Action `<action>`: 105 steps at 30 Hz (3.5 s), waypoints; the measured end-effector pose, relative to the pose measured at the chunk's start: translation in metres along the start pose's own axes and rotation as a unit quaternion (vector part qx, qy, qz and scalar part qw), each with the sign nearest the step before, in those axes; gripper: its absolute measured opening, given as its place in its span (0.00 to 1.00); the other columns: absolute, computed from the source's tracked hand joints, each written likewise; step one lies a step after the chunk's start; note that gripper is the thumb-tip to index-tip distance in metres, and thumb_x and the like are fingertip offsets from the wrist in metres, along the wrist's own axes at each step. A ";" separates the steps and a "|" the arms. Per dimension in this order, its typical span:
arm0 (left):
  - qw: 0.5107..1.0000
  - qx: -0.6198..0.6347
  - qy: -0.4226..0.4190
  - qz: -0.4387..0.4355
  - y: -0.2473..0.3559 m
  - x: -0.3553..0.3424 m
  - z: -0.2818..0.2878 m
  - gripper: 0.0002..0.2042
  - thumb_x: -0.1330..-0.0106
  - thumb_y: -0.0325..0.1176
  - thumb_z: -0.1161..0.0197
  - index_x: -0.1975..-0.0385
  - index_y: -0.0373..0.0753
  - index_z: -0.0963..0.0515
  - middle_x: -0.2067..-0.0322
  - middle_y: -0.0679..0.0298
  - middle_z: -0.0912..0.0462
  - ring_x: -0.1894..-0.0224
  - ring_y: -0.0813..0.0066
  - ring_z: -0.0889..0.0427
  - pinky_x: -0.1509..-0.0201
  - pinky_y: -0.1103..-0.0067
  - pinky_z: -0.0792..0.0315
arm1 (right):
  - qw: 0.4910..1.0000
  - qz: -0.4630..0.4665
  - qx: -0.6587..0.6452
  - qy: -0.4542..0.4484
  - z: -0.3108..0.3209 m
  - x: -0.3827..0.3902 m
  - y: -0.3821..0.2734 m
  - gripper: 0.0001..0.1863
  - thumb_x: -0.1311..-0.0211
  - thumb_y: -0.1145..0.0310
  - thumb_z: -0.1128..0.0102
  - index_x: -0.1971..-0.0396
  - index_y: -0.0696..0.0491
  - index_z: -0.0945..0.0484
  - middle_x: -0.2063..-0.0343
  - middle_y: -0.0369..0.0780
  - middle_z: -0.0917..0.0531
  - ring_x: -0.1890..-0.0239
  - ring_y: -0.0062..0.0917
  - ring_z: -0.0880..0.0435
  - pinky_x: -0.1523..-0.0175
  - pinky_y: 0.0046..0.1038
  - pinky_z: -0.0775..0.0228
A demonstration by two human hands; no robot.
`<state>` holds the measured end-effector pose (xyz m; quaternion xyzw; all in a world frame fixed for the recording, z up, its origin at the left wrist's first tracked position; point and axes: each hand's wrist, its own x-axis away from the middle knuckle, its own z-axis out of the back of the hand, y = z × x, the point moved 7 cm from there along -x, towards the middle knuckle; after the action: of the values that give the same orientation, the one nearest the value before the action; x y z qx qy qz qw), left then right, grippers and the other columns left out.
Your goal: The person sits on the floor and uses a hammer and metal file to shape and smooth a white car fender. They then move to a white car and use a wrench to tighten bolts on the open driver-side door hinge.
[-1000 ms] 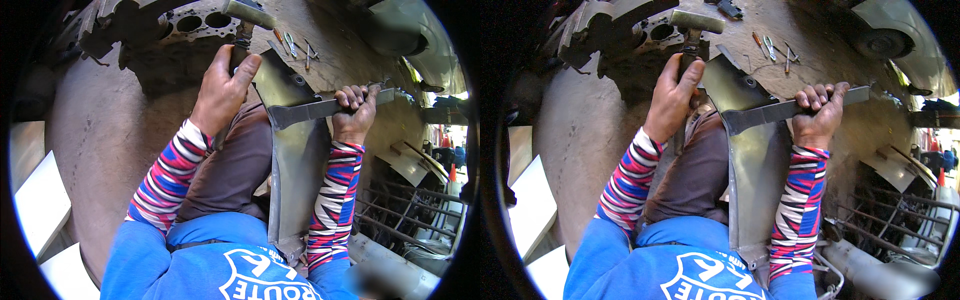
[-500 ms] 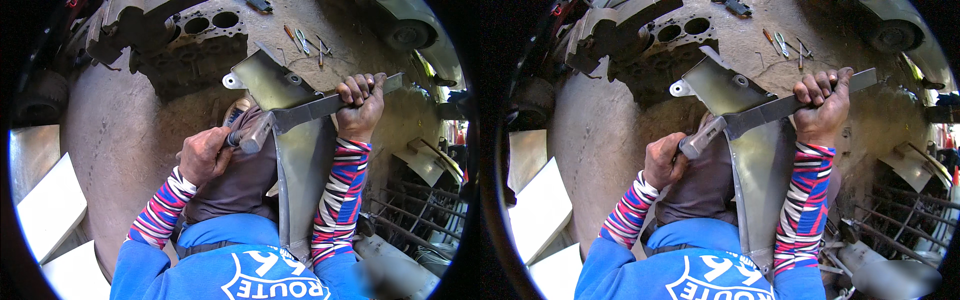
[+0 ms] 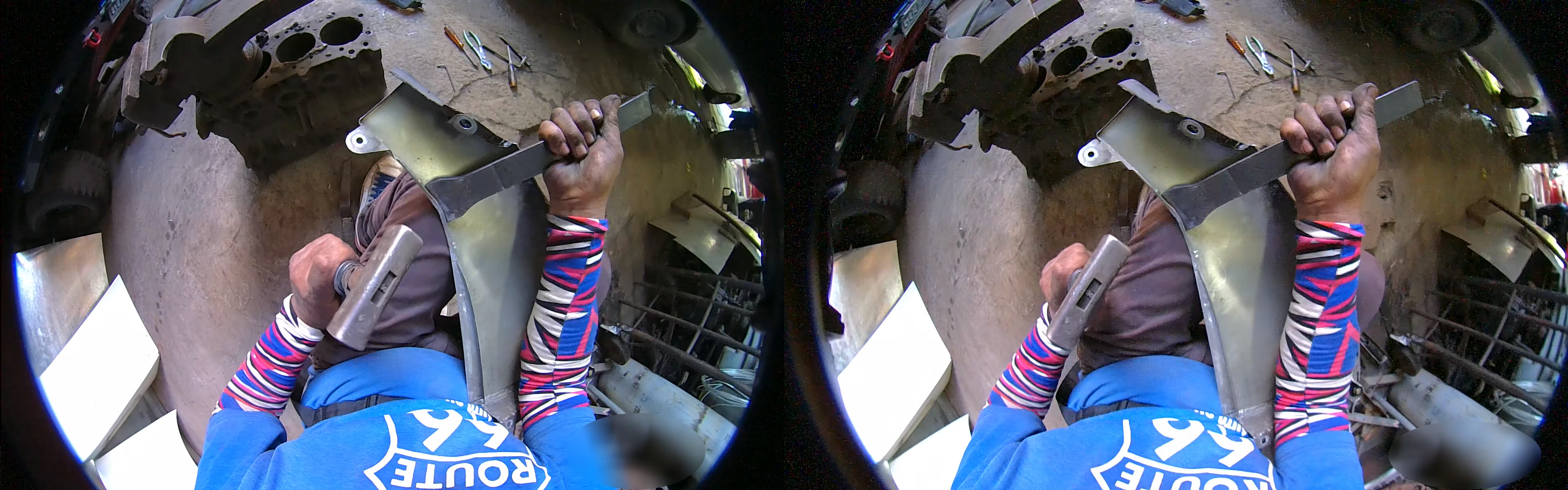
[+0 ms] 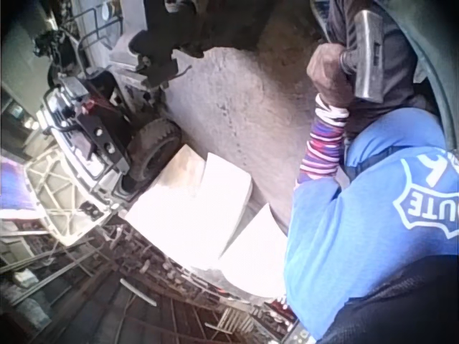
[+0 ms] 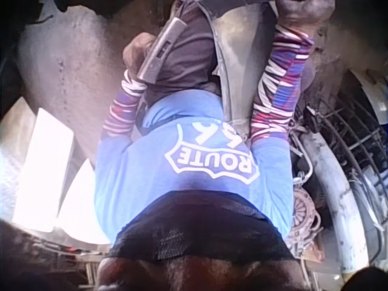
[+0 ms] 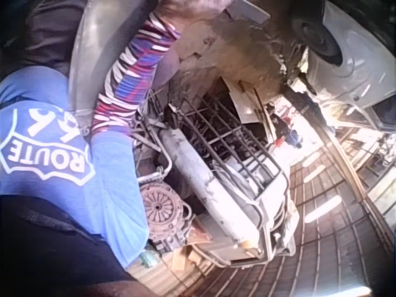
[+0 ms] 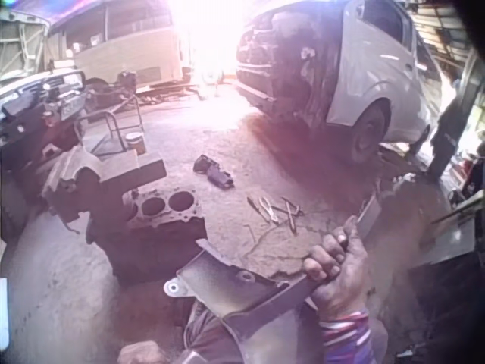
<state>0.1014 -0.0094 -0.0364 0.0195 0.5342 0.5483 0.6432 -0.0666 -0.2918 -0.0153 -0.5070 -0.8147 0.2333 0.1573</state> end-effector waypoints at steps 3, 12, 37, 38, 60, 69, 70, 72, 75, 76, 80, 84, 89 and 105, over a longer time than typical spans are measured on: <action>0.960 -0.095 -0.172 0.201 -0.028 0.012 -0.020 0.15 0.46 0.25 0.36 0.58 0.35 0.28 0.74 0.52 0.22 0.73 0.49 0.21 0.69 0.67 0.25 | 1.000 0.024 0.000 0.001 0.002 0.001 -0.006 0.20 0.25 0.50 0.54 0.75 0.46 0.35 0.86 0.27 0.44 0.87 0.13 0.47 0.79 0.21 0.51; 0.955 -0.093 -0.168 0.227 -0.027 0.022 -0.018 0.16 0.48 0.29 0.31 0.62 0.34 0.28 0.74 0.54 0.22 0.74 0.54 0.20 0.69 0.70 0.25 | 0.998 -0.021 -0.021 -0.050 -0.004 0.000 0.008 0.18 0.25 0.53 0.54 0.74 0.47 0.36 0.86 0.27 0.45 0.87 0.13 0.48 0.78 0.21 0.51; 0.951 -0.083 -0.198 0.221 -0.009 0.034 0.001 0.08 0.33 0.26 0.42 0.57 0.32 0.25 0.64 0.49 0.20 0.63 0.60 0.17 0.64 0.72 0.25 | 0.997 -0.042 -0.055 0.043 0.009 -0.001 0.021 0.19 0.26 0.53 0.52 0.78 0.43 0.36 0.90 0.25 0.45 0.91 0.13 0.46 0.84 0.20 0.52; 0.914 -0.103 -0.243 0.308 -0.020 0.044 0.000 0.09 0.32 0.27 0.42 0.55 0.32 0.25 0.62 0.48 0.20 0.61 0.61 0.18 0.63 0.72 0.24 | 0.997 -0.037 -0.050 0.045 0.008 0.000 0.022 0.18 0.26 0.53 0.52 0.78 0.43 0.36 0.90 0.25 0.45 0.91 0.13 0.46 0.84 0.20 0.52; 0.955 -0.085 -0.229 0.167 0.003 0.026 -0.005 0.10 0.49 0.28 0.38 0.67 0.33 0.25 0.77 0.54 0.25 0.77 0.56 0.23 0.73 0.71 0.29 | 0.996 -0.062 -0.028 0.059 0.000 0.003 0.032 0.19 0.26 0.55 0.53 0.79 0.43 0.37 0.90 0.26 0.46 0.91 0.13 0.48 0.84 0.21 0.54; 0.963 -0.095 -0.206 0.145 0.008 0.022 -0.006 0.07 0.42 0.26 0.39 0.66 0.30 0.24 0.75 0.54 0.22 0.76 0.58 0.21 0.71 0.72 0.28 | 0.993 -0.084 -0.051 0.062 0.005 0.001 0.034 0.19 0.25 0.53 0.54 0.78 0.43 0.37 0.90 0.26 0.46 0.90 0.14 0.48 0.84 0.21 0.53; 0.964 -0.098 -0.194 0.154 0.007 0.022 -0.006 0.07 0.41 0.26 0.39 0.66 0.30 0.24 0.74 0.54 0.22 0.76 0.58 0.21 0.71 0.72 0.28 | 0.994 -0.079 -0.046 0.060 0.006 0.000 0.033 0.19 0.25 0.53 0.54 0.78 0.43 0.37 0.90 0.26 0.46 0.90 0.14 0.48 0.84 0.21 0.53; 0.965 -0.095 -0.197 0.146 0.008 0.021 -0.009 0.09 0.43 0.27 0.38 0.64 0.30 0.24 0.75 0.54 0.23 0.75 0.56 0.21 0.71 0.71 0.28 | 0.994 -0.083 -0.051 0.056 0.007 0.001 0.033 0.20 0.25 0.53 0.54 0.79 0.43 0.38 0.90 0.26 0.46 0.90 0.14 0.48 0.84 0.21 0.52; 0.948 -0.087 -0.197 0.235 -0.003 0.025 -0.012 0.11 0.42 0.28 0.36 0.62 0.32 0.24 0.77 0.56 0.23 0.77 0.60 0.21 0.70 0.70 0.27 | 0.994 -0.074 -0.069 0.050 0.001 0.004 0.027 0.20 0.26 0.53 0.53 0.79 0.44 0.38 0.89 0.26 0.46 0.90 0.14 0.47 0.83 0.21 0.50; 0.955 -0.071 -0.157 0.241 -0.001 0.023 -0.007 0.10 0.39 0.29 0.36 0.62 0.32 0.24 0.77 0.58 0.22 0.76 0.63 0.21 0.70 0.71 0.27 | 0.993 -0.068 -0.080 0.049 -0.004 0.004 0.022 0.19 0.26 0.53 0.52 0.79 0.44 0.37 0.89 0.26 0.45 0.90 0.14 0.46 0.83 0.21 0.50; 0.957 -0.014 -0.061 0.284 -0.004 0.028 0.000 0.10 0.30 0.35 0.40 0.63 0.33 0.25 0.80 0.66 0.25 0.77 0.78 0.26 0.72 0.77 0.31 | 0.996 0.059 -0.058 0.014 -0.037 0.007 -0.027 0.18 0.28 0.54 0.49 0.78 0.44 0.36 0.88 0.27 0.43 0.89 0.14 0.44 0.82 0.22 0.46; 0.914 0.105 0.009 0.391 -0.016 0.047 -0.001 0.13 0.28 0.40 0.41 0.66 0.35 0.27 0.81 0.71 0.31 0.79 0.84 0.34 0.75 0.84 0.39 | 0.972 0.207 0.098 0.059 -0.074 0.034 -0.076 0.15 0.30 0.58 0.46 0.78 0.44 0.33 0.88 0.27 0.41 0.89 0.14 0.42 0.83 0.21 0.44; 0.880 0.190 0.042 0.433 -0.017 0.055 -0.001 0.14 0.27 0.42 0.43 0.66 0.36 0.28 0.80 0.73 0.32 0.80 0.88 0.36 0.77 0.86 0.42 | 0.932 0.320 0.156 0.063 -0.112 0.063 -0.135 0.13 0.32 0.59 0.45 0.76 0.47 0.31 0.89 0.27 0.38 0.90 0.13 0.39 0.85 0.18 0.43; 0.925 0.148 -0.109 0.332 0.025 0.007 -0.011 0.06 0.33 0.28 0.41 0.62 0.32 0.25 0.80 0.68 0.29 0.77 0.82 0.34 0.74 0.81 0.37 | 0.671 -0.092 0.730 0.090 0.030 0.148 -0.115 0.16 0.33 0.56 0.40 0.65 0.56 0.18 0.79 0.29 0.25 0.82 0.09 0.35 0.77 0.16 0.45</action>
<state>0.0748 -0.0006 -0.0307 0.3505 0.4988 0.6397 0.4681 -0.2326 -0.2092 0.0247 -0.1717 -0.4087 0.6915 0.5704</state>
